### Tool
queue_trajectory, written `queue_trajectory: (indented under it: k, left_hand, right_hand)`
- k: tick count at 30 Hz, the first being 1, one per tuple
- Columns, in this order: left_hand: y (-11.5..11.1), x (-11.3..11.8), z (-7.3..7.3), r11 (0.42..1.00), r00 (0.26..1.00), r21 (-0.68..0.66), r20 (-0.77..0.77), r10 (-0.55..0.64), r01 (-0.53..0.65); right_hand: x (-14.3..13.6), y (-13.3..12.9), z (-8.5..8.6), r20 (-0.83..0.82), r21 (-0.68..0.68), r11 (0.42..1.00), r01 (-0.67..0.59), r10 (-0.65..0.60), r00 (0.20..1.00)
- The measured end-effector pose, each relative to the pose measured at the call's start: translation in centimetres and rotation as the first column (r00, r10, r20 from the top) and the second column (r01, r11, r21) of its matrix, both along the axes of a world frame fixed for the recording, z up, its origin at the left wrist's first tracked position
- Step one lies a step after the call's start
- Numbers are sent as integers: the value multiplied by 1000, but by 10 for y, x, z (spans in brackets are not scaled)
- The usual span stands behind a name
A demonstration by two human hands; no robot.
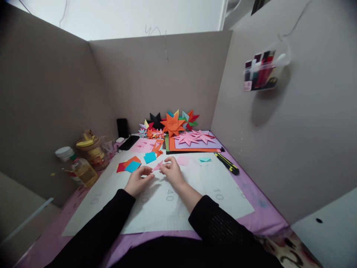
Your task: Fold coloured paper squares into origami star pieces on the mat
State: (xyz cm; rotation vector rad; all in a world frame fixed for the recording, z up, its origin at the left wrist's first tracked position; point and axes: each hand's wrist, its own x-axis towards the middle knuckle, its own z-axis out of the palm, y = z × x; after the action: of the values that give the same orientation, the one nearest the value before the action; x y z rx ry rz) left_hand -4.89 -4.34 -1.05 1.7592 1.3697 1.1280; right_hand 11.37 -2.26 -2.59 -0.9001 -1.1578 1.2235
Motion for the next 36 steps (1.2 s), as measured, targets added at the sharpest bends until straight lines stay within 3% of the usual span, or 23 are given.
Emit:
queue_trajectory:
  k: [5, 8, 14, 20, 26, 32, 36]
  left_hand:
    - [-4, 3, 4, 998, 999, 56, -25, -27, 28]
    - [-4, 2, 6, 1000, 1000, -24, -9, 9, -9]
    - [-1, -1, 7, 979, 981, -203, 191, 18, 22]
    - [-3, 1, 5, 973, 984, -219, 177, -35, 74]
    - [-5, 4, 8, 995, 986, -73, 159, -55, 67]
    - [-4, 2, 6, 983, 976, -153, 204, -70, 102]
    - [-3, 2, 4, 978, 974, -167, 207, -90, 126]
  right_hand:
    - [-9, -8, -1, 58, 50, 997, -66, 63, 996]
    - [-10, -9, -2, 56, 47, 995, -87, 84, 995]
    - [-8, -4, -2, 37, 23, 997, -72, 71, 997]
    - [-8, -7, 0, 175, 66, 991, -114, 101, 979]
    - [-6, -10, 3, 280, 71, 988, -141, 116, 953]
    - [-5, -9, 4, 215, -56, 982, -181, 189, 958]
    - [-3, -9, 6, 192, -24, 980, -200, 200, 961]
